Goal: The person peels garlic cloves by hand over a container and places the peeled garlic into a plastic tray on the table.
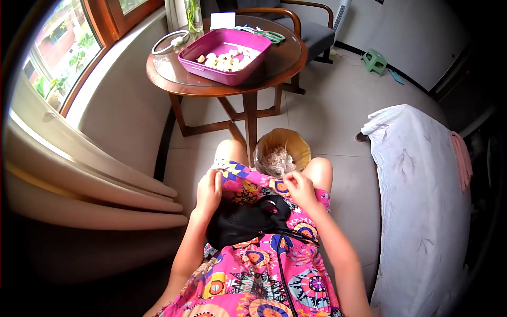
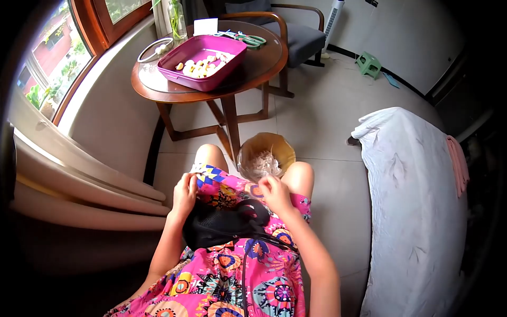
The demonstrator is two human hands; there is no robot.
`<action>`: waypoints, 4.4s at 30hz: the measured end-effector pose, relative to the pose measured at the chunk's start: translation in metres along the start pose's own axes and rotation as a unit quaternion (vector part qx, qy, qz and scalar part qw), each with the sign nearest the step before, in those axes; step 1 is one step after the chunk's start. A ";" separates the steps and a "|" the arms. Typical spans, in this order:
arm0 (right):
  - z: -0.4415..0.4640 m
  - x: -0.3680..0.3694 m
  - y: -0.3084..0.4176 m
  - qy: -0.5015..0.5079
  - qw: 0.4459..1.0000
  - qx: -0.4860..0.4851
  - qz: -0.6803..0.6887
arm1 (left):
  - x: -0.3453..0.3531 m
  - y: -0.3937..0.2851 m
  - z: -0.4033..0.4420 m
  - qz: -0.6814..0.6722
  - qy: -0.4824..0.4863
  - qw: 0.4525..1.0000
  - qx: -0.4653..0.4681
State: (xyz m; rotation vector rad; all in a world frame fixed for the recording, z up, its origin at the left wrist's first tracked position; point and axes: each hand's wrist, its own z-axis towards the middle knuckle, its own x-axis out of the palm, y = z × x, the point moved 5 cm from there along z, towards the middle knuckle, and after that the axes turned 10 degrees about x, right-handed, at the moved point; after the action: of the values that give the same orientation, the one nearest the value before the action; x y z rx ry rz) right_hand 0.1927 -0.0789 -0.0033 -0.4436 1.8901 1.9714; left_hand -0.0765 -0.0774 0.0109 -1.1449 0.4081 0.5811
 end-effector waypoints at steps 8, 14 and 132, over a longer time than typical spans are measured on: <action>-0.027 -0.023 -0.012 -0.094 0.921 -0.016 -0.377 | 0.023 0.018 0.029 -0.010 0.068 0.995 0.068; 0.040 -0.095 -0.031 -0.050 0.992 0.101 -0.055 | 0.025 0.029 0.043 0.057 0.282 0.953 0.092; -0.137 -0.121 0.017 0.238 0.959 0.069 -0.137 | 0.059 -0.073 -0.051 0.037 0.259 0.942 0.212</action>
State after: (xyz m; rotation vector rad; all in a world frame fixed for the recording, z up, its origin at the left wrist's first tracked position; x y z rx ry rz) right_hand 0.2870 -0.2217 0.0614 -1.1566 2.0817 1.6374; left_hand 0.0145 -0.1329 0.0112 -0.8528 0.9847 0.2267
